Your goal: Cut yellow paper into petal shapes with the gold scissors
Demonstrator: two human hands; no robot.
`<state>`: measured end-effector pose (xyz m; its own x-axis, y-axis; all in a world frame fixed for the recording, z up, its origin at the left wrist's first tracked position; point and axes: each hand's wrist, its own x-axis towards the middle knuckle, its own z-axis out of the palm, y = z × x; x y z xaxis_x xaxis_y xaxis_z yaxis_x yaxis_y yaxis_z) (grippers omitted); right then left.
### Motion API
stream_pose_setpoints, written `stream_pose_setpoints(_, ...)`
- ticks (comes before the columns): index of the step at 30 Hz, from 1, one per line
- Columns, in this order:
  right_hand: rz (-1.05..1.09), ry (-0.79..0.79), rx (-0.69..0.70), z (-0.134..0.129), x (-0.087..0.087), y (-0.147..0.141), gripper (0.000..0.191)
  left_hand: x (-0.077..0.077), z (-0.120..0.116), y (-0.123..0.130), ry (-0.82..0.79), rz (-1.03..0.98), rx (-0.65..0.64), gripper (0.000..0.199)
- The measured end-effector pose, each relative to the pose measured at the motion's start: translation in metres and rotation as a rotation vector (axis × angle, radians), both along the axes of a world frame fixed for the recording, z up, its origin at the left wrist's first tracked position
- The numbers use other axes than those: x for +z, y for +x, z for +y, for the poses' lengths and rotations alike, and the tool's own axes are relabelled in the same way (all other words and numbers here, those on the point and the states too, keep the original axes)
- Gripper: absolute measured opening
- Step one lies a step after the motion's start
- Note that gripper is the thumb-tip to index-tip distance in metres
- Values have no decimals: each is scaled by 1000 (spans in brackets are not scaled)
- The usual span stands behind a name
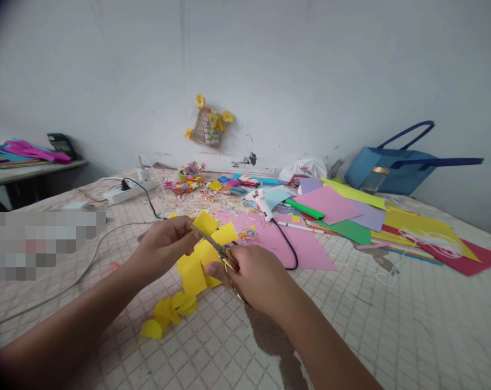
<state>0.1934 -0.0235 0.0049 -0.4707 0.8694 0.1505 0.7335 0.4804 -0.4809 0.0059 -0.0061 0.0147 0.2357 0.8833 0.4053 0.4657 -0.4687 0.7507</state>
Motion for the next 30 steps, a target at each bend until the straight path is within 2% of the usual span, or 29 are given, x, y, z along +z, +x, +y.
stream_pose_setpoints(6, -8, 43, -10, -1, -1, -2, 38, -1, -1, 2, -9, 47, 23, 25)
stream_pose_setpoints(15, -49, 74, -37, 0, -4, -2, 39, -2, -2, 4, -72, 3, 4, 24)
stream_pose_setpoints(23, -47, 63, -36, 1, -3, -4, 41, -2, -5, 8, -181, -154, -61, 23)
stream_pose_setpoints(30, -66, 55, -53, -1, -2, -5, 48, -11, -3, 9, -232, -231, -109, 23)
